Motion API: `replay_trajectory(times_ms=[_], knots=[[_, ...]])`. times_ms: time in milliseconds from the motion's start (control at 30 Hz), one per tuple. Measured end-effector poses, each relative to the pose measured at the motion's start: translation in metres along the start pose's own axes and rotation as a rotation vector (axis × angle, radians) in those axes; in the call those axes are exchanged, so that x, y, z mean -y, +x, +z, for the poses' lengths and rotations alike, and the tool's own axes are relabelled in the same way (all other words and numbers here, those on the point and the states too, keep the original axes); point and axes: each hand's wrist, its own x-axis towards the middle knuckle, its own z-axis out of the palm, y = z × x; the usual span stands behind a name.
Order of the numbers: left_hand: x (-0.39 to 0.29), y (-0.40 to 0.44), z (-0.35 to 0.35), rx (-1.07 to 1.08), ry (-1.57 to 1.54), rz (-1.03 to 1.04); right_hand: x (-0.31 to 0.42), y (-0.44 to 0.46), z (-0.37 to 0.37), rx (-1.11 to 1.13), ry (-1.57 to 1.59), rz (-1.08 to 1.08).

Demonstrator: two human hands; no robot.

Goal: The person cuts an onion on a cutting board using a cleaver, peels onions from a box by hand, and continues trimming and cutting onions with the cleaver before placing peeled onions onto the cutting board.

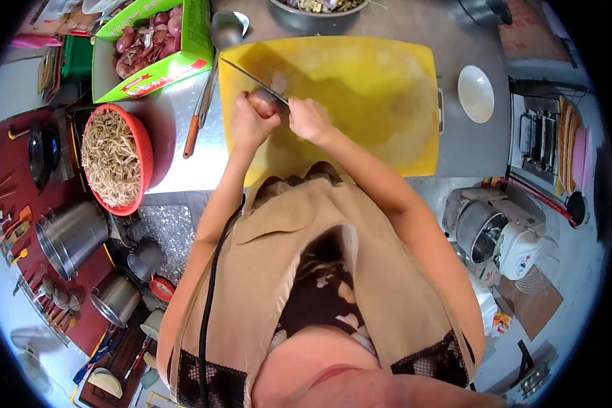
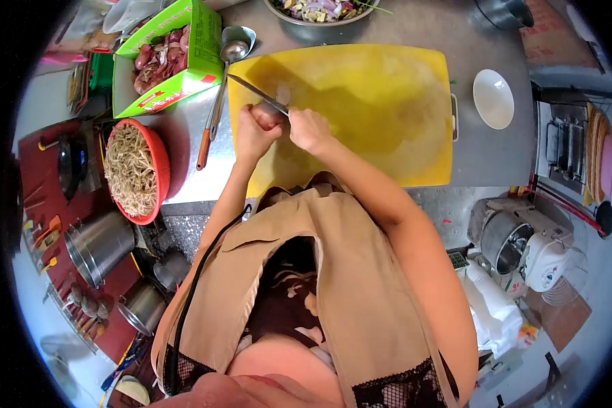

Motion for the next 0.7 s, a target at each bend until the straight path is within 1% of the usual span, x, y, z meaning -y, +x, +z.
replay_trajectory(times_ms=[33,100,133,167,233,300,333,367,400,533,600,700], knots=[[-0.006,-0.007,-0.01,-0.002,0.0,-0.001,-0.002,-0.002,0.0,-0.015,-0.003,-0.011],[-0.014,-0.014,-0.032,0.031,-0.442,-0.545,-0.004,0.001,-0.003,0.006,0.001,0.013],[0.033,-0.016,-0.013,-0.061,-0.194,-0.478,-0.005,0.003,-0.004,0.028,0.007,0.042],[0.055,-0.012,-0.009,-0.068,-0.192,-0.481,-0.007,0.006,-0.005,0.03,0.008,0.034],[0.071,-0.01,-0.014,0.046,-0.347,-0.461,-0.01,0.007,-0.01,0.012,0.072,-0.015],[0.066,-0.012,-0.009,-0.209,-0.176,-0.332,-0.008,-0.003,-0.015,0.01,0.086,-0.021],[0.033,-0.01,-0.036,-0.034,-0.286,-0.459,-0.005,-0.012,-0.018,0.003,0.109,-0.025],[0.016,-0.009,-0.052,0.143,-0.399,-0.581,-0.001,-0.02,-0.021,-0.005,0.13,-0.029],[0.023,-0.006,-0.048,0.187,-0.523,-0.64,0.004,-0.029,-0.024,-0.001,0.13,-0.035],[0.039,-0.01,-0.03,0.11,-0.517,-0.601,0.026,-0.068,-0.033,0.075,0.125,0.015],[0.042,-0.013,-0.027,0.062,-0.608,-0.61,0.029,-0.078,-0.028,0.131,0.182,0.031],[0.039,-0.017,-0.024,0.071,-0.618,-0.625,0.034,-0.088,-0.02,0.13,0.24,0.063]])
